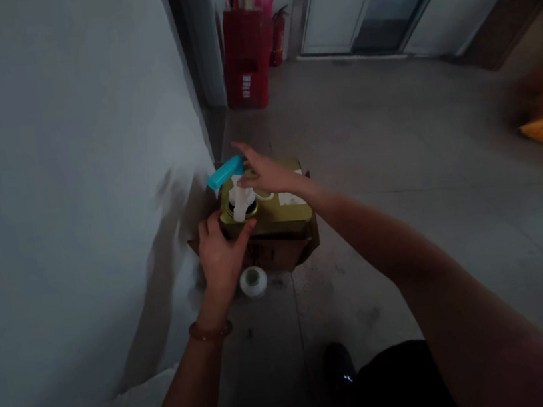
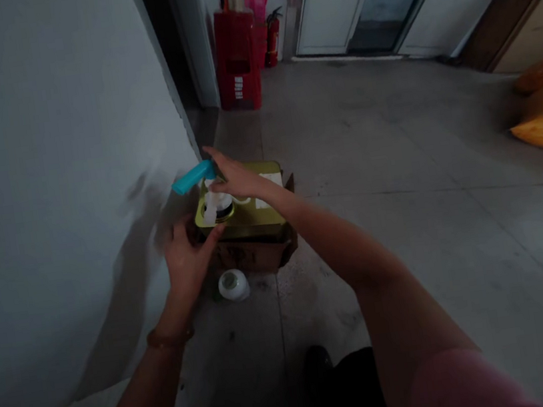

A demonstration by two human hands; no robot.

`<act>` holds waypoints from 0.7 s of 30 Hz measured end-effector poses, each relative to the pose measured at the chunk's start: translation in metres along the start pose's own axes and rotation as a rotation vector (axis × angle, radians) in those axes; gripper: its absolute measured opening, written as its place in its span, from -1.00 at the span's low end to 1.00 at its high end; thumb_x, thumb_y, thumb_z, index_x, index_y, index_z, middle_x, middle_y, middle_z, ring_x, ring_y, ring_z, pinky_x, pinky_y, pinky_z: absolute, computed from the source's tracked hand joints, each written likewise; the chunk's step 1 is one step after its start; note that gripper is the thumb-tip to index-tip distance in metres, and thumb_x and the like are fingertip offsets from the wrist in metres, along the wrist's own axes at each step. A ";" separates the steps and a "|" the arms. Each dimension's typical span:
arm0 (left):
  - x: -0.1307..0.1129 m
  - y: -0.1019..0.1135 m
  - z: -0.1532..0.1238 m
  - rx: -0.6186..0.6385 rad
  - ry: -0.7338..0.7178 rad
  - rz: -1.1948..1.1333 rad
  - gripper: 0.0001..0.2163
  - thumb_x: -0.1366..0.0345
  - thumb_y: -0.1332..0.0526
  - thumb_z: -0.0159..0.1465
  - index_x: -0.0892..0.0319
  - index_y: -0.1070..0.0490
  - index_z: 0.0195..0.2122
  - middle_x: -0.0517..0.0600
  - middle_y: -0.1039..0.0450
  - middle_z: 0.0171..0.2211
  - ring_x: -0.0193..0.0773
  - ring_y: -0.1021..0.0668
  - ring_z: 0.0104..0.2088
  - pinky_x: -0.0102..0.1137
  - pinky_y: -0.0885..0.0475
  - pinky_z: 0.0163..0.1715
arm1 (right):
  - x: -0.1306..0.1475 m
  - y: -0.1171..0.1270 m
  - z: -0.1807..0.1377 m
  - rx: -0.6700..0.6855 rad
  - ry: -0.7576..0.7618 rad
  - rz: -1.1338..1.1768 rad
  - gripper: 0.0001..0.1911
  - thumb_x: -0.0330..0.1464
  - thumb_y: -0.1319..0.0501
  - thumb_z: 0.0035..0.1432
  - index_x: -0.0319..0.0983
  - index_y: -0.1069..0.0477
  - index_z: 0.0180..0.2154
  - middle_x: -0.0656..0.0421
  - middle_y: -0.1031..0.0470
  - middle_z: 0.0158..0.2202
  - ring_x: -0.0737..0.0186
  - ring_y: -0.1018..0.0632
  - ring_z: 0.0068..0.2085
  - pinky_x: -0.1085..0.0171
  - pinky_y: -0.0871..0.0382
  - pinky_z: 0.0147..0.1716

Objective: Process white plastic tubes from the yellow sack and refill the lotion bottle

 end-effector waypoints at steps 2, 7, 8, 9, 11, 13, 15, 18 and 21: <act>-0.017 -0.003 0.016 0.039 -0.041 0.140 -0.33 -0.29 -0.17 0.19 0.25 -0.42 0.02 0.20 -0.48 -0.14 0.05 -0.55 -0.14 -0.25 -0.38 -0.18 | 0.001 0.005 -0.010 -0.014 0.006 -0.041 -0.10 -0.26 -0.34 0.08 -0.25 0.02 0.34 -0.06 -0.33 0.15 0.00 -0.48 0.05 -0.05 -0.36 0.09; -0.046 -0.013 0.035 0.179 -0.114 0.448 -0.40 -0.14 0.10 0.40 0.33 -0.47 -0.16 0.28 -0.51 -0.30 0.12 -0.59 -0.30 -0.21 -0.35 -0.32 | 0.001 -0.001 -0.022 -0.049 -0.027 -0.094 -0.32 -0.17 -0.28 0.18 -0.26 -0.18 0.25 0.02 -0.45 -0.03 0.06 -0.52 -0.06 0.01 -0.40 0.03; -0.048 -0.014 0.036 0.198 -0.115 0.473 -0.42 -0.08 0.14 0.42 0.34 -0.47 -0.18 0.30 -0.51 -0.32 0.14 -0.60 -0.30 -0.20 -0.35 -0.33 | 0.000 -0.004 -0.020 -0.078 -0.063 -0.106 -0.35 -0.15 -0.25 0.21 -0.30 -0.21 0.23 0.03 -0.46 -0.08 0.10 -0.52 -0.10 0.05 -0.40 0.01; -0.050 -0.014 0.037 0.211 -0.110 0.488 -0.42 -0.04 0.17 0.44 0.35 -0.48 -0.20 0.32 -0.52 -0.33 0.16 -0.60 -0.29 -0.19 -0.36 -0.33 | -0.002 -0.006 -0.018 -0.105 -0.102 -0.122 -0.39 -0.12 -0.22 0.24 -0.34 -0.25 0.19 0.05 -0.47 -0.14 0.13 -0.52 -0.13 0.10 -0.39 -0.01; -0.048 -0.015 0.036 0.233 -0.095 0.503 -0.42 0.01 0.20 0.45 0.36 -0.49 -0.23 0.34 -0.52 -0.36 0.18 -0.61 -0.28 -0.17 -0.38 -0.32 | -0.004 -0.011 -0.012 -0.125 -0.176 -0.160 -0.45 -0.07 -0.17 0.28 -0.37 -0.35 0.08 0.09 -0.48 -0.25 0.19 -0.52 -0.19 0.17 -0.37 -0.05; -0.043 -0.017 0.036 0.247 -0.084 0.498 -0.43 0.03 0.18 0.44 0.35 -0.51 -0.24 0.33 -0.53 -0.37 0.15 -0.61 -0.28 -0.17 -0.40 -0.29 | -0.005 -0.017 -0.007 -0.112 -0.231 -0.186 -0.50 -0.03 -0.16 0.28 -0.36 -0.43 -0.07 0.12 -0.46 -0.32 0.21 -0.51 -0.22 0.20 -0.35 -0.08; -0.038 -0.018 0.038 0.258 -0.062 0.467 -0.46 0.05 0.14 0.44 0.34 -0.53 -0.24 0.31 -0.53 -0.37 0.10 -0.61 -0.27 -0.17 -0.42 -0.24 | -0.005 -0.022 -0.003 -0.103 -0.261 -0.196 -0.54 -0.02 -0.18 0.27 -0.33 -0.45 -0.20 0.14 -0.44 -0.36 0.18 -0.51 -0.22 0.20 -0.35 -0.11; -0.037 -0.020 0.045 0.271 -0.008 0.418 -0.48 0.09 0.14 0.44 0.31 -0.55 -0.28 0.28 -0.54 -0.36 0.06 -0.61 -0.25 -0.14 -0.42 -0.18 | -0.002 -0.024 0.001 -0.116 -0.248 -0.204 -0.58 -0.04 -0.20 0.27 -0.29 -0.42 -0.30 0.15 -0.43 -0.39 0.14 -0.52 -0.21 0.21 -0.35 -0.14; -0.033 -0.019 0.047 0.278 0.016 0.319 -0.45 -0.01 0.10 0.42 0.28 -0.52 -0.39 0.24 -0.51 -0.41 0.04 -0.60 -0.28 -0.15 -0.41 -0.18 | 0.004 -0.016 -0.002 -0.115 -0.254 -0.197 -0.60 -0.04 -0.22 0.26 -0.28 -0.43 -0.27 0.13 -0.47 -0.37 0.12 -0.53 -0.20 0.20 -0.35 -0.14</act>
Point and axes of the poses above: each hand's wrist, its own z-axis towards the middle knuckle, its own y-axis out of the back of the hand, x = y × z, the point moved 5 cm from there along z, towards the middle knuckle
